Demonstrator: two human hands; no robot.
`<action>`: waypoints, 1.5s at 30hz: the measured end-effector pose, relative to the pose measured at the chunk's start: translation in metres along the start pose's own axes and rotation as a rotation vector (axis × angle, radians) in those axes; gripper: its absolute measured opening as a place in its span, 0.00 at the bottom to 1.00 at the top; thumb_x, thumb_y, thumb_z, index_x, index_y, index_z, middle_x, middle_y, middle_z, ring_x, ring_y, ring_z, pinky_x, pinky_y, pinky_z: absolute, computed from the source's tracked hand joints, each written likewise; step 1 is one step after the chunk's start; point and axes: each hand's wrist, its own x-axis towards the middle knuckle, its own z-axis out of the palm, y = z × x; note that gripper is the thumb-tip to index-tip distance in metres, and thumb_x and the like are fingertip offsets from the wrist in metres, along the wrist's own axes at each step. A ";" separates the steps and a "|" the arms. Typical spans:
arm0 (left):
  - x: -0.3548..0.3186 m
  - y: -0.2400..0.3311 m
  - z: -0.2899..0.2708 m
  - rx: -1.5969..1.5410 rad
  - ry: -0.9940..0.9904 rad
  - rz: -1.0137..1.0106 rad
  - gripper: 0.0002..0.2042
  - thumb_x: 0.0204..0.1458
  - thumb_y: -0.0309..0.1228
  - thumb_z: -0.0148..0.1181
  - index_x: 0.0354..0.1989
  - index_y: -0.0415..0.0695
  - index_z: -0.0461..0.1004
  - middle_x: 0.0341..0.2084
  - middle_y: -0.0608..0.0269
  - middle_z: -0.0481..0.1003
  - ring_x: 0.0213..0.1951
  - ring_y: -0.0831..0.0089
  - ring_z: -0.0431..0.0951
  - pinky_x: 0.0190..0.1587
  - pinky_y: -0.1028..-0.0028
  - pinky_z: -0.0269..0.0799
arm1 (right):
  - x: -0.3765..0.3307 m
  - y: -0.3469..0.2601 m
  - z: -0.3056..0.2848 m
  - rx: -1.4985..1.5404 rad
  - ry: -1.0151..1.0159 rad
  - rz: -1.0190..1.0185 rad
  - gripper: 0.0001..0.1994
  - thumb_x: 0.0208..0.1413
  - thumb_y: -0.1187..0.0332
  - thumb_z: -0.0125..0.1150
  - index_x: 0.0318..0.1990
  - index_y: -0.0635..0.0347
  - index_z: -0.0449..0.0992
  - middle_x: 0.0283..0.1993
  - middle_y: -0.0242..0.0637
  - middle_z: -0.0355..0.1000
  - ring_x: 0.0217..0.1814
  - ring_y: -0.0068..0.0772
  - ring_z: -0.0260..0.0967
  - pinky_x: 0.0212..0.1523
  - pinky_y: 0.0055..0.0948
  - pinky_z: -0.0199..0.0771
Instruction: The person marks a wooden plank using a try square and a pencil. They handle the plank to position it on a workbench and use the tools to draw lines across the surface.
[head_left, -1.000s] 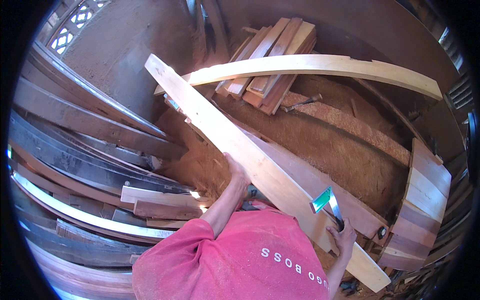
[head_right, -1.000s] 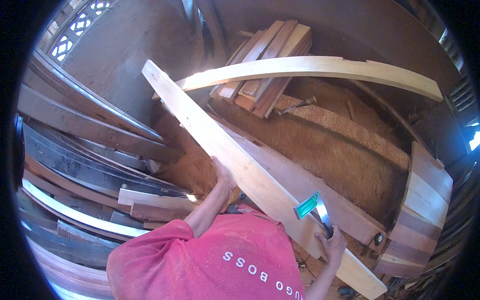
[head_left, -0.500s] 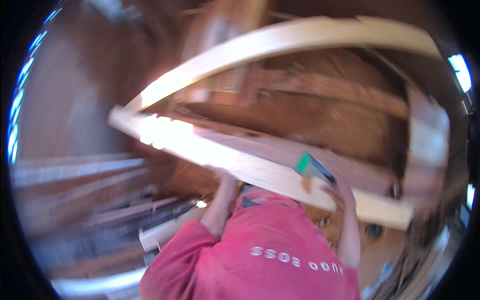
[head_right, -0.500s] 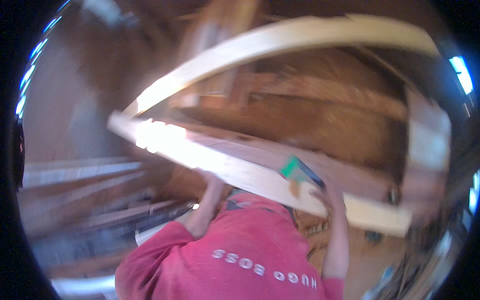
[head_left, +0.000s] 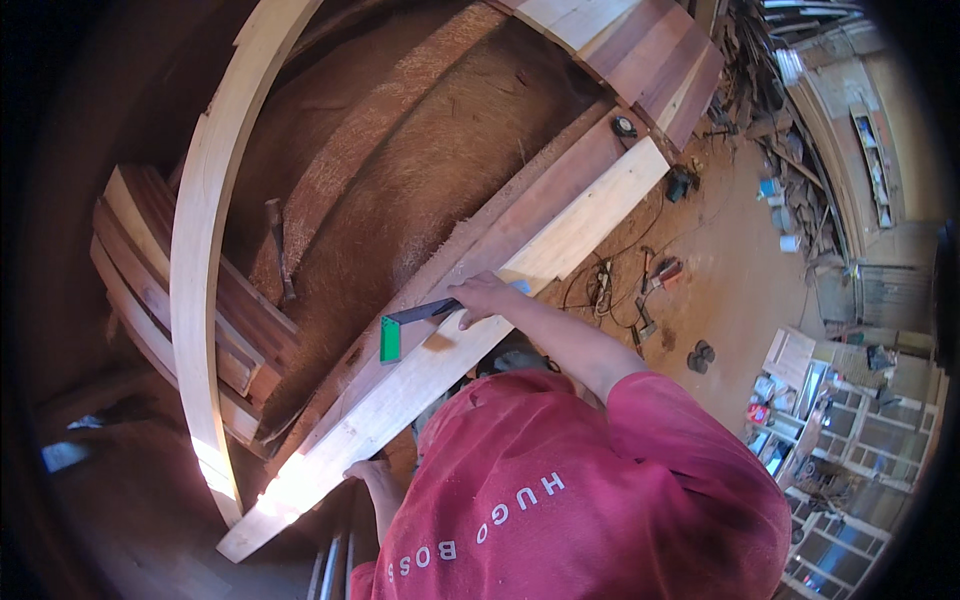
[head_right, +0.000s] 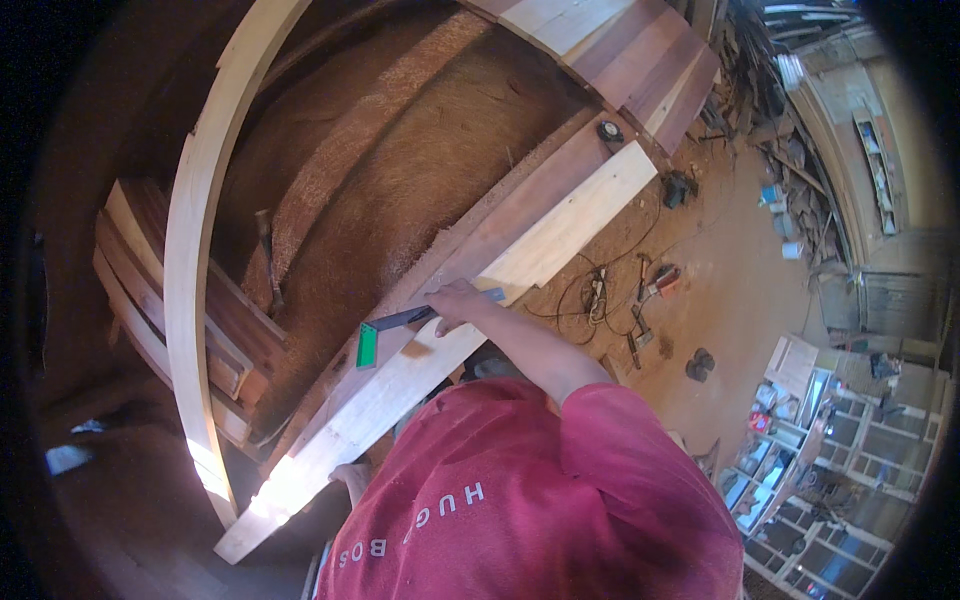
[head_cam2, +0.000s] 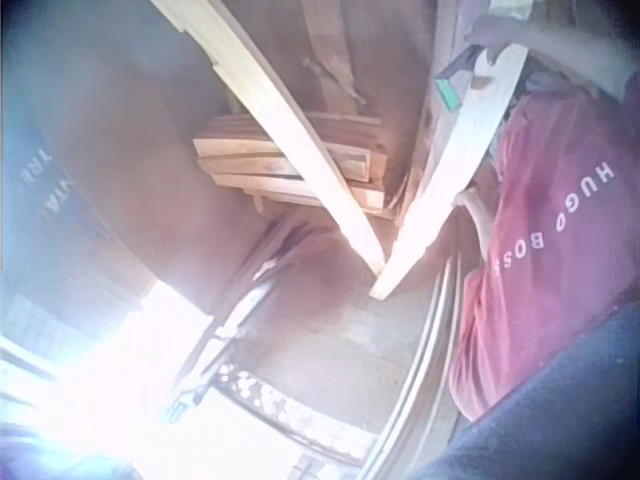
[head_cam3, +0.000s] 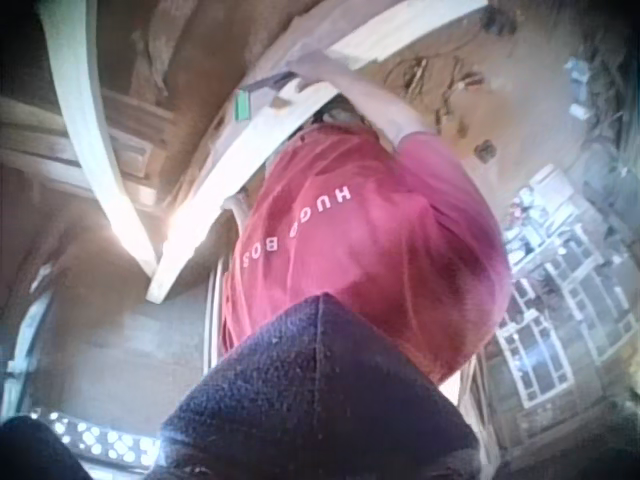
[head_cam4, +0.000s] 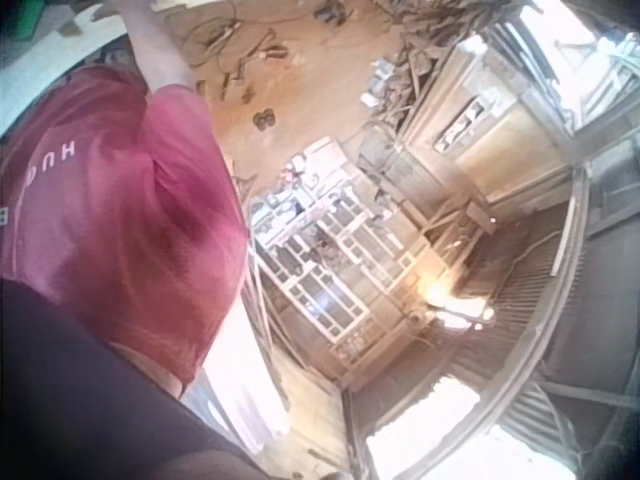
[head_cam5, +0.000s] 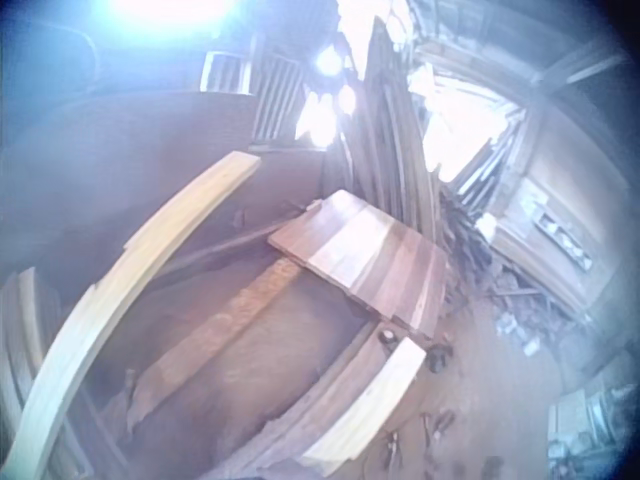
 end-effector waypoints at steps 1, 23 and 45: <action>0.000 0.006 -0.001 0.022 0.003 0.003 0.48 0.58 0.72 0.48 0.58 0.27 0.67 0.49 0.48 0.76 0.44 0.55 0.81 0.42 0.56 0.80 | 0.001 -0.001 0.001 0.020 0.007 -0.017 0.37 0.45 0.48 0.79 0.61 0.55 0.73 0.57 0.46 0.77 0.65 0.47 0.71 0.64 0.48 0.67; 0.039 0.051 -0.043 0.900 -0.208 0.149 0.43 0.57 0.69 0.54 0.48 0.28 0.75 0.35 0.49 0.79 0.33 0.60 0.82 0.30 0.61 0.79 | -0.084 -0.004 0.056 0.296 0.769 0.193 0.17 0.57 0.56 0.68 0.49 0.54 0.75 0.44 0.43 0.78 0.50 0.52 0.76 0.49 0.49 0.75; -0.350 -0.022 0.208 1.112 -1.558 -0.123 0.09 0.64 0.31 0.52 0.49 0.42 0.69 0.30 0.61 0.72 0.26 0.74 0.70 0.29 0.70 0.71 | -0.198 -0.005 0.138 0.381 1.308 0.496 0.27 0.49 0.52 0.73 0.56 0.51 0.77 0.50 0.38 0.75 0.59 0.43 0.71 0.54 0.40 0.77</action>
